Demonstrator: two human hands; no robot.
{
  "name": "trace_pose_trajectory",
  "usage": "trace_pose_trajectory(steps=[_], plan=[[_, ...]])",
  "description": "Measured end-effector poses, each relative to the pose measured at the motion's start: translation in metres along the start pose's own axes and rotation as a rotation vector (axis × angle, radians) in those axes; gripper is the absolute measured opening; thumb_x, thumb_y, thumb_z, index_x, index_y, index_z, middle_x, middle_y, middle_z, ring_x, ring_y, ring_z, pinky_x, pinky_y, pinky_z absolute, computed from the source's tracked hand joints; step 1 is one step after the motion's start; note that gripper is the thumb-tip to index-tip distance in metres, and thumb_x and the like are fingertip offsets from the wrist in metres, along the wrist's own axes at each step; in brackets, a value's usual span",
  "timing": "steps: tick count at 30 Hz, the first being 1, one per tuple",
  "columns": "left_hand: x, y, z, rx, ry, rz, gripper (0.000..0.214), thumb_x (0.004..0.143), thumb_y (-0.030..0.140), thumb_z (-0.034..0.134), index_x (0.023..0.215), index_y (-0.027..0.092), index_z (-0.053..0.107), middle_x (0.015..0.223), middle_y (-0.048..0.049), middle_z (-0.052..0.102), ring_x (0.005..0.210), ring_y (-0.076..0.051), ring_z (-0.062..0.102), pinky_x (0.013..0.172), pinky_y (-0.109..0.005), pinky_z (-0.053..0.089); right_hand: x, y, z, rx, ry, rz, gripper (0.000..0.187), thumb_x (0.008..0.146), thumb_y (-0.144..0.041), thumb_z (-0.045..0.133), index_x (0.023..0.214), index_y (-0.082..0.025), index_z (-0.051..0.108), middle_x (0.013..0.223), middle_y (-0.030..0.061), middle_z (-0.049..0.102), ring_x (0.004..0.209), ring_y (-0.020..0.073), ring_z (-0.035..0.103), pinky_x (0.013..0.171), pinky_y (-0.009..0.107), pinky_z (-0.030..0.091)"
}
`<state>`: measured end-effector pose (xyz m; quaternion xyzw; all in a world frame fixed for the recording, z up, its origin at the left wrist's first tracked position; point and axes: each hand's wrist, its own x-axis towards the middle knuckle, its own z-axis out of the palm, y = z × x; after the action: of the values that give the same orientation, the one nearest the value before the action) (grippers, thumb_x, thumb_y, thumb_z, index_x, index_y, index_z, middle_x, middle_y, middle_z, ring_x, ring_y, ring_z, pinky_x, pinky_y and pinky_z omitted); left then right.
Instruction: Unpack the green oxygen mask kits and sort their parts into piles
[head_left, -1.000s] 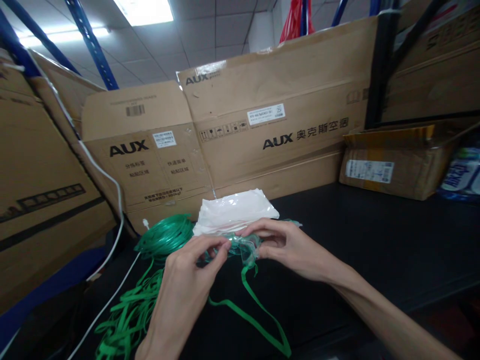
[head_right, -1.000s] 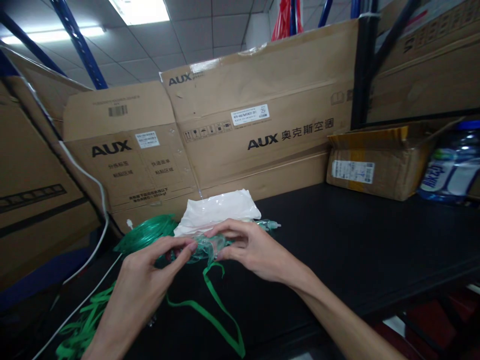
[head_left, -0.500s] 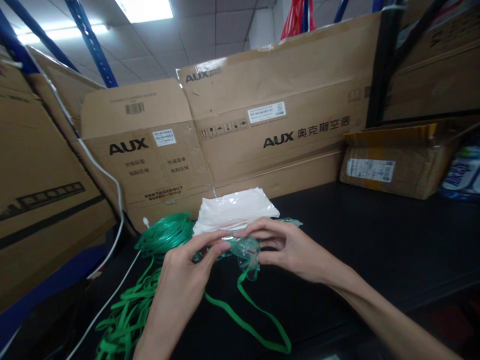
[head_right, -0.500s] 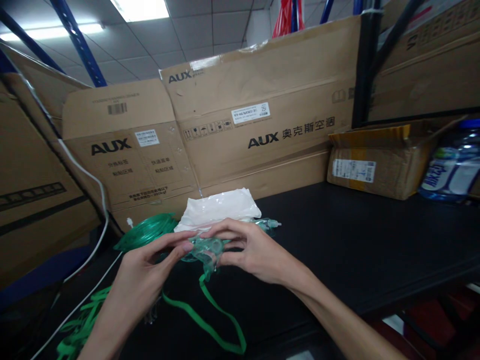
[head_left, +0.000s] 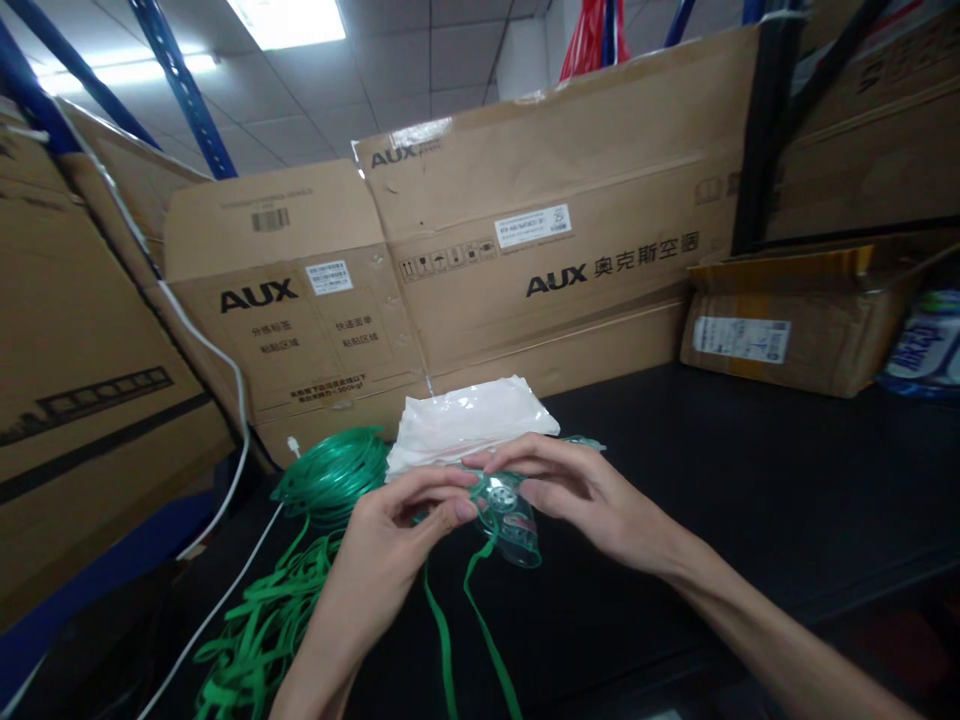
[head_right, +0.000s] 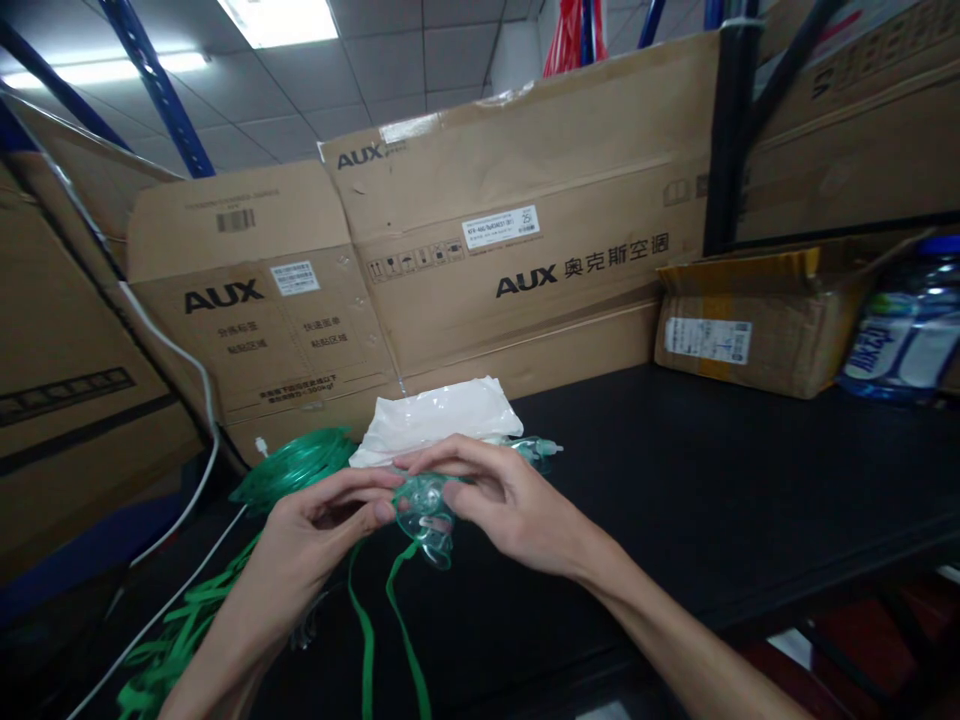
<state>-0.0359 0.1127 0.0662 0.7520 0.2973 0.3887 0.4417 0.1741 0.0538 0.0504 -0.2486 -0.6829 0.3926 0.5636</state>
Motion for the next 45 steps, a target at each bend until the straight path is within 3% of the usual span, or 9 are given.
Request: trace_pose_trajectory(steps=[7, 13, 20, 28, 34, 45], plan=[[-0.001, 0.002, 0.006, 0.026, 0.027, 0.049, 0.012, 0.080, 0.029, 0.078, 0.090, 0.022, 0.077, 0.094, -0.0022, 0.077, 0.088, -0.018, 0.072, 0.080, -0.023, 0.056, -0.001, 0.003, 0.011, -0.065, 0.093, 0.077, 0.017, 0.092, -0.024, 0.067, 0.109, -0.021, 0.070, 0.126, 0.0060, 0.068, 0.121, 0.0197, 0.064, 0.100, 0.031, 0.055], [-0.001, 0.000, 0.005, 0.067, 0.005, 0.090, 0.013, 0.082, 0.029, 0.077, 0.094, 0.023, 0.076, 0.094, -0.0013, 0.075, 0.089, -0.017, 0.070, 0.081, -0.024, 0.055, 0.001, 0.000, 0.013, -0.096, 0.102, 0.048, 0.005, 0.091, -0.024, 0.070, 0.094, -0.021, 0.071, 0.129, 0.0062, 0.069, 0.125, 0.0207, 0.062, 0.104, 0.032, 0.051], [-0.004, 0.003, 0.008, 0.148, -0.041, 0.086, 0.019, 0.087, 0.036, 0.074, 0.104, 0.028, 0.073, 0.107, 0.0015, 0.073, 0.099, -0.017, 0.068, 0.088, -0.024, 0.051, 0.001, 0.000, 0.014, -0.215, 0.143, -0.029, 0.004, 0.093, -0.023, 0.067, 0.093, -0.021, 0.070, 0.126, 0.0062, 0.071, 0.122, 0.0207, 0.064, 0.106, 0.033, 0.048], [-0.004, -0.001, 0.018, 0.352, 0.013, 0.189, 0.016, 0.091, 0.029, 0.067, 0.107, 0.028, 0.066, 0.111, 0.0026, 0.071, 0.105, -0.018, 0.066, 0.092, -0.028, 0.048, 0.001, 0.003, 0.016, -0.426, 0.207, -0.081, 0.007, 0.094, -0.020, 0.064, 0.093, -0.024, 0.069, 0.130, 0.0048, 0.070, 0.123, 0.0221, 0.064, 0.109, 0.036, 0.046], [-0.002, 0.001, 0.018, 0.514, 0.127, 0.311, 0.014, 0.088, 0.023, 0.067, 0.101, 0.027, 0.067, 0.104, 0.0032, 0.074, 0.093, -0.017, 0.068, 0.083, -0.026, 0.050, 0.001, 0.001, 0.010, -0.545, 0.261, -0.083, 0.009, 0.096, -0.022, 0.062, 0.091, -0.024, 0.069, 0.133, 0.0045, 0.068, 0.124, 0.0235, 0.063, 0.109, 0.038, 0.045], [-0.003, -0.001, 0.007, 0.562, 0.160, 0.228, 0.014, 0.090, 0.033, 0.067, 0.103, 0.028, 0.066, 0.102, 0.0028, 0.073, 0.095, -0.019, 0.068, 0.084, -0.029, 0.049, -0.001, -0.006, -0.001, -0.556, 0.313, -0.061, 0.009, 0.095, -0.026, 0.063, 0.087, -0.025, 0.067, 0.132, 0.0042, 0.069, 0.126, 0.0251, 0.062, 0.110, 0.039, 0.043]])
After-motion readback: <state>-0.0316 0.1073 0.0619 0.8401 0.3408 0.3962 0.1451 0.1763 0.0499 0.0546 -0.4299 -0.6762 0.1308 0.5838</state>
